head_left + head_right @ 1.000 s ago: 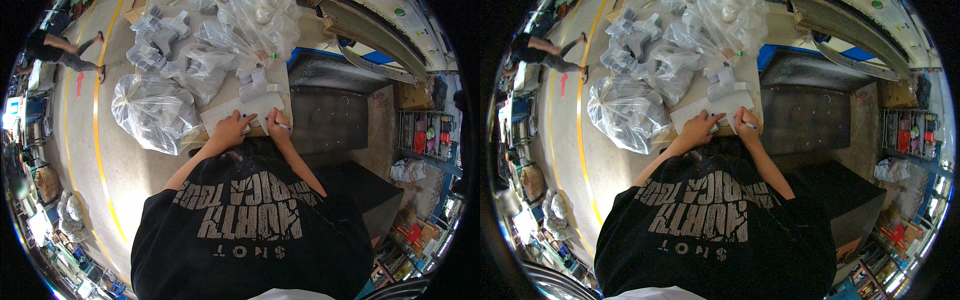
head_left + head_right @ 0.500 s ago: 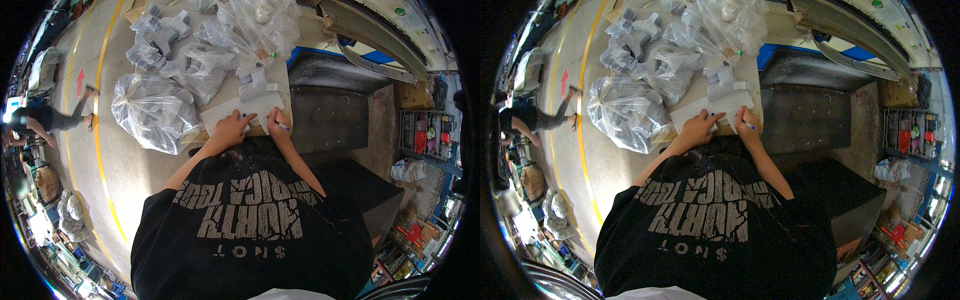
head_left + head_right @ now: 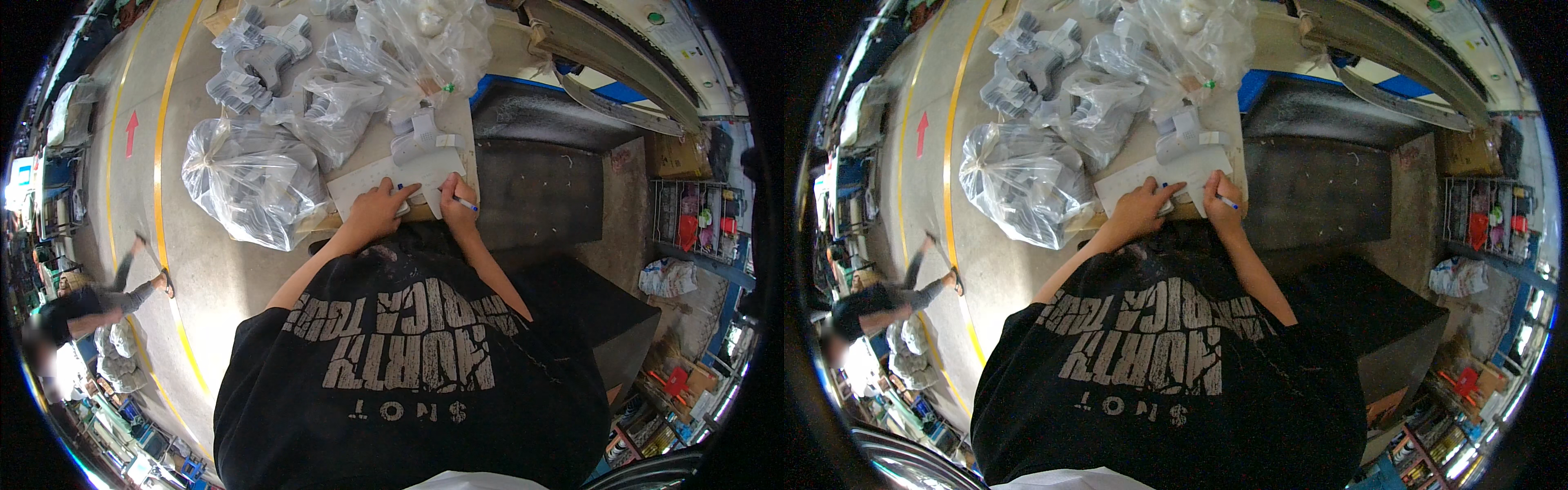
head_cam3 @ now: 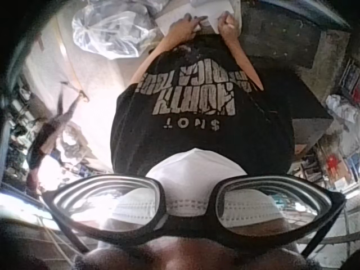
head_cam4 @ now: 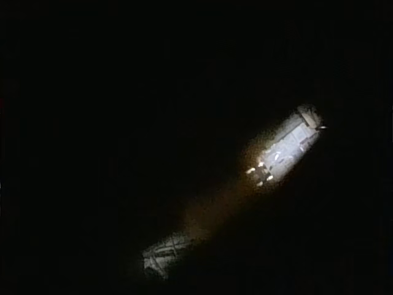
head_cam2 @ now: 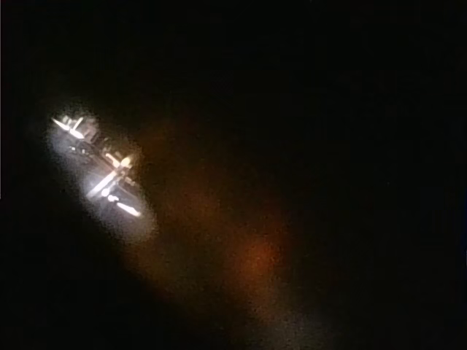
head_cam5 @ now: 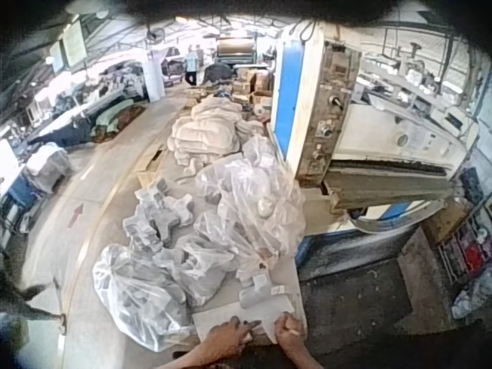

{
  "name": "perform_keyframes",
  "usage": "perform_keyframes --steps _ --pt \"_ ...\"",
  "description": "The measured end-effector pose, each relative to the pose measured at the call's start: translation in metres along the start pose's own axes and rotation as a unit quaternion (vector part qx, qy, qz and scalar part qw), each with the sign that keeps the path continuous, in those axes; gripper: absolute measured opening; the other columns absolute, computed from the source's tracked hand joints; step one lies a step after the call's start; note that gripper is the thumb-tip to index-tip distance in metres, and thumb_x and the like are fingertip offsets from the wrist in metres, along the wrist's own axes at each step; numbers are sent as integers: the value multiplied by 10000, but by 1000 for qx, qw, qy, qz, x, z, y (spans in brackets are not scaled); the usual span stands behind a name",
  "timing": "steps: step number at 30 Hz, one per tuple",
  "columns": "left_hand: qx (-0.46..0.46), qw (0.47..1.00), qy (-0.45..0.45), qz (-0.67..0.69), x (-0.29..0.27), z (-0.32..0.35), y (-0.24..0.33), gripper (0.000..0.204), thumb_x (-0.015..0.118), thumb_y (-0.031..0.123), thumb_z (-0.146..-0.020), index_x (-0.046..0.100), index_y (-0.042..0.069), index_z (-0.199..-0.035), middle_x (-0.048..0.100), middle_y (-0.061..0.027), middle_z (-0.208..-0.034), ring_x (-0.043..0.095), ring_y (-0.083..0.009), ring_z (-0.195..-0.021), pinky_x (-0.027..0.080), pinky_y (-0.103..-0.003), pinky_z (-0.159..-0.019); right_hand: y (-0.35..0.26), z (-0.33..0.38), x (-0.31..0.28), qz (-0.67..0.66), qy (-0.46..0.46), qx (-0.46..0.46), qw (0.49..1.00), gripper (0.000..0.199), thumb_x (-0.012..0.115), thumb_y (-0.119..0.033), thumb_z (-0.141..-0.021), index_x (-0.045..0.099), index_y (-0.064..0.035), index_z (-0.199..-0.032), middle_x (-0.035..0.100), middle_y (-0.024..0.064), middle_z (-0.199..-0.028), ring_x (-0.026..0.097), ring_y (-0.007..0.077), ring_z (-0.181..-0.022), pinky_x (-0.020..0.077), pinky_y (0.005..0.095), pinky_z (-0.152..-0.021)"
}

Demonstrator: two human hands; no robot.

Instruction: The person unpacks small white items from plastic bags, writes on a white card with a pen, and places the items into a plastic bag. The person repeats this process with multiple items.

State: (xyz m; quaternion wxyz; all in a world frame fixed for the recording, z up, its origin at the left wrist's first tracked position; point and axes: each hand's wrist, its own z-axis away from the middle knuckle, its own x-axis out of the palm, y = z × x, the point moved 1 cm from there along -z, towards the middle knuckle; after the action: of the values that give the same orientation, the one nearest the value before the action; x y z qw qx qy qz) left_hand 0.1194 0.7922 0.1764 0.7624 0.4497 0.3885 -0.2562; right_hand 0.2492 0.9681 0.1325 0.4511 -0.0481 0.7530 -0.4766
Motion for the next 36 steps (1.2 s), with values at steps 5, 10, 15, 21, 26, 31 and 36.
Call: perform_keyframes --steps 5,10,15,21,26,31,36 --pt "-6 1000 -9 -4 -3 1 3 915 811 167 -778 431 384 -1582 573 -181 -1216 712 -411 -987 614 -515 -814 5 -1 3 -6 -7 19 1000 364 488 -278 -1118 653 -23 -917 684 198 -763 695 395 -699 537 475 -665" --pt "-6 1000 -17 -1 -6 0 4 952 813 136 -767 406 384 -1591 566 -183 -1232 710 -424 -988 616 -518 -820 11 0 5 32 9 33 999 380 497 -269 -1113 664 -17 -881 700 202 -775 701 408 -706 546 486 -674" --pt "-1 1000 -8 -1 -3 1 2 946 807 141 -766 409 387 -1589 568 -187 -1223 712 -423 -971 615 -520 -811 6 6 -5 -21 16 17 1000 384 493 -230 -1112 645 -11 -835 690 175 -744 701 365 -694 540 449 -667" --pt "-2 1000 -6 -3 -2 0 2 940 789 135 -768 410 389 -1589 568 -190 -1217 714 -424 -960 614 -517 -806 12 13 -3 1 3 -12 1000 386 482 -215 -1119 638 3 -841 683 172 -735 699 346 -681 538 437 -658" --pt "-2 1000 -12 -3 -4 0 3 947 795 127 -766 408 379 -1593 568 -191 -1218 715 -425 -960 614 -514 -807 10 13 -3 20 -14 6 1000 394 484 -249 -1117 647 -13 -848 689 168 -735 704 357 -688 543 440 -665" --pt "1 1000 -10 -2 -4 0 3 959 807 121 -757 407 367 -1593 568 -190 -1216 714 -426 -967 613 -511 -809 12 12 -1 34 -24 20 999 374 502 -286 -1094 673 -58 -853 701 163 -762 707 376 -715 541 467 -673" --pt "3 1000 -2 -3 -3 0 2 905 801 161 -777 436 367 -1579 573 -184 -1193 714 -408 -956 611 -511 -793 10 13 -1 50 -28 26 998 377 503 -290 -1093 675 -59 -851 698 170 -763 703 379 -711 537 469 -667"
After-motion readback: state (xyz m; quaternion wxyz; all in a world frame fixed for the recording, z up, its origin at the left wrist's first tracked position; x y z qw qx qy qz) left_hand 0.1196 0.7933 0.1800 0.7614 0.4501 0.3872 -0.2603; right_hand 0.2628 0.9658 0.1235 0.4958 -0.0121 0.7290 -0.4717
